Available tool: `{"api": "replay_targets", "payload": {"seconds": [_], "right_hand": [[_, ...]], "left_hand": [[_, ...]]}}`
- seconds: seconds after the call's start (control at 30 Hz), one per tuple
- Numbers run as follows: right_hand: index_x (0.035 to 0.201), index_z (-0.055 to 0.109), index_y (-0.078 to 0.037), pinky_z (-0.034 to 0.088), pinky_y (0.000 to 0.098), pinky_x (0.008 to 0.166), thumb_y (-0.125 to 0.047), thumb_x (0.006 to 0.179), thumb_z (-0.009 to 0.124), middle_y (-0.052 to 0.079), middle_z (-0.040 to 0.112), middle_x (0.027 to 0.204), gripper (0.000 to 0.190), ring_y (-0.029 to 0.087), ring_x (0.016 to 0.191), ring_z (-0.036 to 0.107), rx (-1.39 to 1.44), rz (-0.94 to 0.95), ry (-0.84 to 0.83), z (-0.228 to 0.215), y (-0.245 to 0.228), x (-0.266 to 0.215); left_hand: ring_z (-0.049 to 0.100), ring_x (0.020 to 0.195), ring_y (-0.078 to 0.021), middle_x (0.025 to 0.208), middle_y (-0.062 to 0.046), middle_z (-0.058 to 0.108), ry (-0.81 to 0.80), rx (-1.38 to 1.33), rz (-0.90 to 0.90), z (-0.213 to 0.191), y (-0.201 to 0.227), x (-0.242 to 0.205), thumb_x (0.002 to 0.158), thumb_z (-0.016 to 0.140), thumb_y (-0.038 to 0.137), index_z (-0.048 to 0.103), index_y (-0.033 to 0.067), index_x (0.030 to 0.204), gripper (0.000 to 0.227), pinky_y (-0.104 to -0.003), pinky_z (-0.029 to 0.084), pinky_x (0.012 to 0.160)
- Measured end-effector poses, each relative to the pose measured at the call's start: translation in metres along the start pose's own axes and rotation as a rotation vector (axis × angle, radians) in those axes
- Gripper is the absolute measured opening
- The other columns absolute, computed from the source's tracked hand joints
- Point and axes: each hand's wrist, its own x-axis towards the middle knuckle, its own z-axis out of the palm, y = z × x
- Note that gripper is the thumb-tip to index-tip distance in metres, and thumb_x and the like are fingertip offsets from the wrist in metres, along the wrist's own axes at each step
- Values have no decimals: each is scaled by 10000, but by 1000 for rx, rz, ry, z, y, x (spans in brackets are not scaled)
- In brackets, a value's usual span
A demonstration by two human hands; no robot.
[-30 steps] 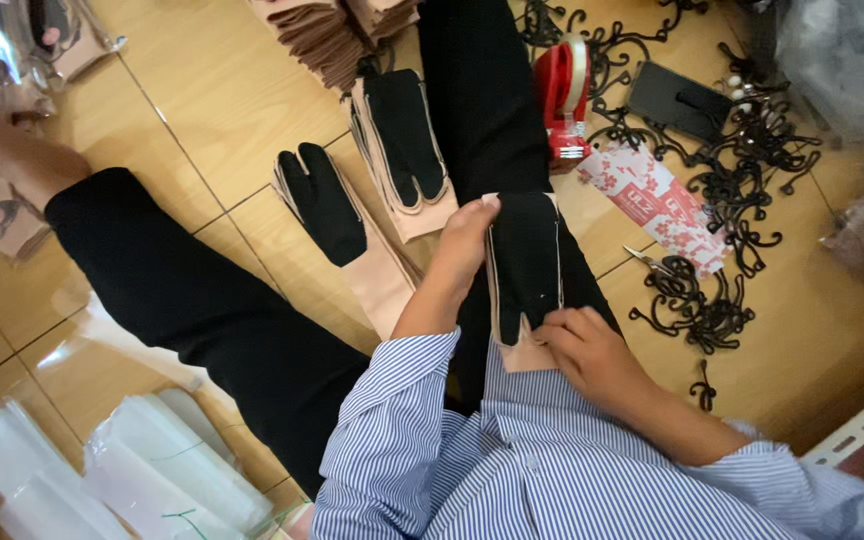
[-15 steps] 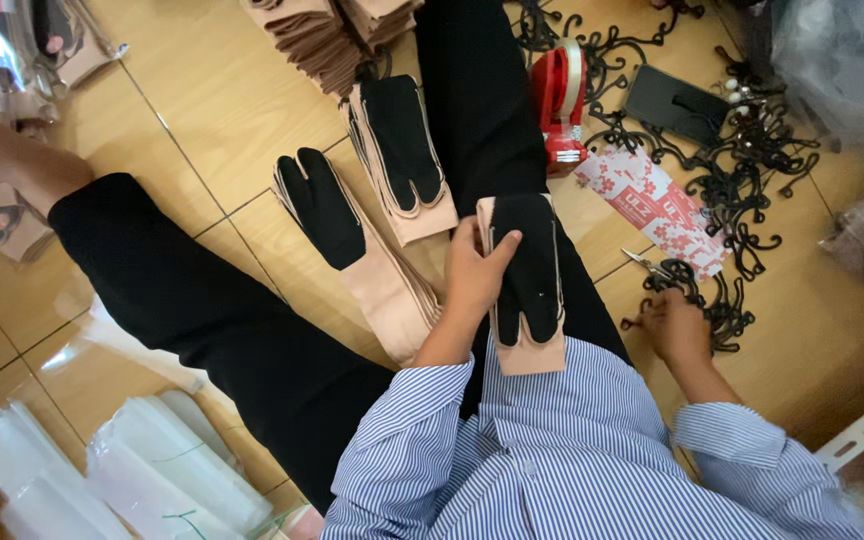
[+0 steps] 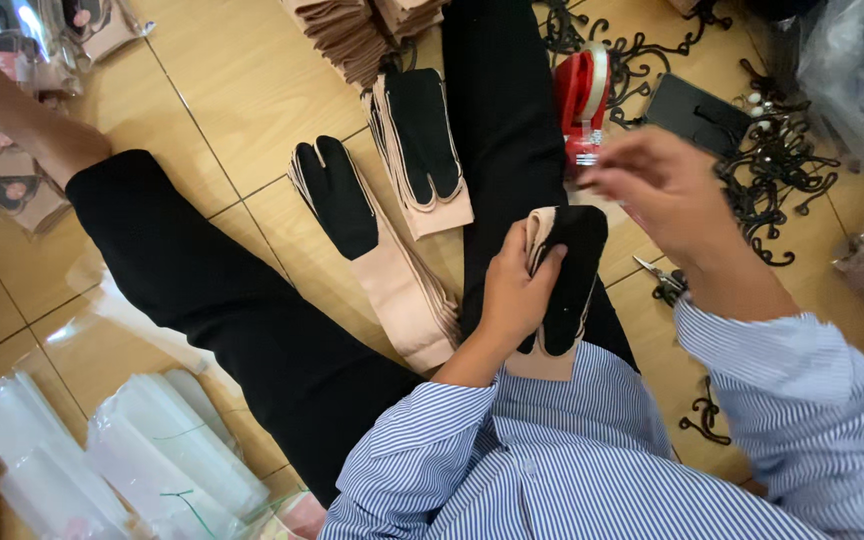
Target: The person attaches plastic hooks to pairs of socks, stacks them, and then uses scissors to cut a band holding a bundle of socks.
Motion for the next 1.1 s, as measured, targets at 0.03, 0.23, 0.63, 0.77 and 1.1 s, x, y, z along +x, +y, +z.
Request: {"api": "replay_targets", "payload": {"seconds": [0.03, 0.23, 0.63, 0.77, 1.1], "right_hand": [[1247, 689, -47, 631, 300, 909, 28, 1045, 680, 130, 749, 1090, 216, 198, 990, 733, -5, -92, -120, 14, -11, 6], [1144, 789, -54, 570, 362, 868, 56, 1006, 649, 117, 754, 954, 225, 225, 897, 702, -238, -261, -454, 30, -14, 33], [1634, 307, 0, 334, 545, 1120, -175, 1072, 678, 296, 396, 1456, 696, 444, 1336, 405, -289, -308, -153, 63, 64, 8], [1621, 360, -58, 416, 491, 1195, -111, 1083, 636, 157, 593, 1456, 607, 258, 1378, 560, -19, -232, -233, 110, 98, -20], [1528, 507, -184, 608, 560, 944, -357, 1017, 782, 241, 721, 1309, 605, 431, 1221, 711, -398, 118, -59, 183, 179, 129]], "left_hand": [[688, 1052, -292, 1091, -145, 742, 21, -28, 19, 1, 1, -2, 1042, 670, 267, 607, 85, 1322, 340, -459, 541, 907], [722, 1199, -410, 1207, -254, 760, 47, -98, 6, 2, -41, 5, 1051, 704, 292, 608, 59, 1387, 420, -554, 567, 995], [635, 1319, -374, 1332, -290, 698, 179, -296, 126, -39, -29, 37, 1031, 695, 223, 591, -1, 1464, 499, -556, 472, 1150], [603, 1424, -343, 1428, -253, 672, 309, -275, 346, -92, 19, 54, 1067, 692, 246, 559, 12, 1495, 506, -510, 440, 1244], [579, 1434, -328, 1463, -168, 608, 411, -361, 220, -149, -64, 33, 1073, 687, 162, 464, 47, 1535, 526, -511, 427, 1237]]}}
